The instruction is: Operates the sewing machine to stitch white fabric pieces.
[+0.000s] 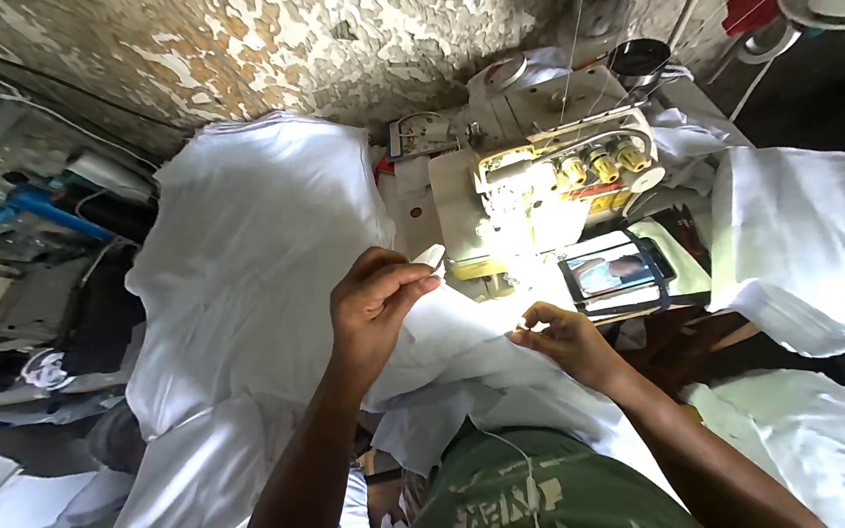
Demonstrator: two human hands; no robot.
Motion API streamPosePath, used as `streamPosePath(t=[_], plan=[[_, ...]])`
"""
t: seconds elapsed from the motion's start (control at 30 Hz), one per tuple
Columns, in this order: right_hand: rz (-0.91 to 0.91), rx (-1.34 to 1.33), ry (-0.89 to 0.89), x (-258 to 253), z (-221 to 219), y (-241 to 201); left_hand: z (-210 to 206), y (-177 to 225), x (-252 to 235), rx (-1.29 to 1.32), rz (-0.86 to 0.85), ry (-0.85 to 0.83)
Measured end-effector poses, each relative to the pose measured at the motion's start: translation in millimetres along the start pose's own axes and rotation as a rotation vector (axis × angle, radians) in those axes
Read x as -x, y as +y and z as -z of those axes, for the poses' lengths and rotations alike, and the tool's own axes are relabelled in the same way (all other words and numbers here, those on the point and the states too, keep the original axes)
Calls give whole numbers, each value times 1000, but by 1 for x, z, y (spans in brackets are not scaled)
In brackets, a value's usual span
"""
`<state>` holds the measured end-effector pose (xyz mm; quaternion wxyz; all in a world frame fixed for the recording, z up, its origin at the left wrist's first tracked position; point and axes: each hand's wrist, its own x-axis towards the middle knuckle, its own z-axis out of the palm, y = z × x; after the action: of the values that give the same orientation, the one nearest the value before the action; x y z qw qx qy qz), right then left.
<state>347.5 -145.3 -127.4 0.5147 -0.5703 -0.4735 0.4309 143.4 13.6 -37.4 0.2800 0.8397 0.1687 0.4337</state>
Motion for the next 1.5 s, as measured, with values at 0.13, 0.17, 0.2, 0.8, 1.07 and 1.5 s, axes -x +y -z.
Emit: streamPosePath(t=[0.13, 0.17, 0.2, 0.8, 1.07, 1.5], plan=[[34, -11, 9, 2, -2, -5, 9, 7, 12, -37, 37, 40], [33, 3, 14, 1, -2, -5, 10, 5, 14, -37, 33, 44], [38, 24, 22, 1, -3, -5, 11, 3, 15, -17, 19, 49], [-44, 103, -258, -14, -5, -35, 47, 11, 44, 33, -163, 26], [199, 298, -2, -2, -18, -32, 40, -1, 45, 329, -94, -1], [302, 270, 113, -8, -26, -6, 24, 29, 38, -101, 5, 199]])
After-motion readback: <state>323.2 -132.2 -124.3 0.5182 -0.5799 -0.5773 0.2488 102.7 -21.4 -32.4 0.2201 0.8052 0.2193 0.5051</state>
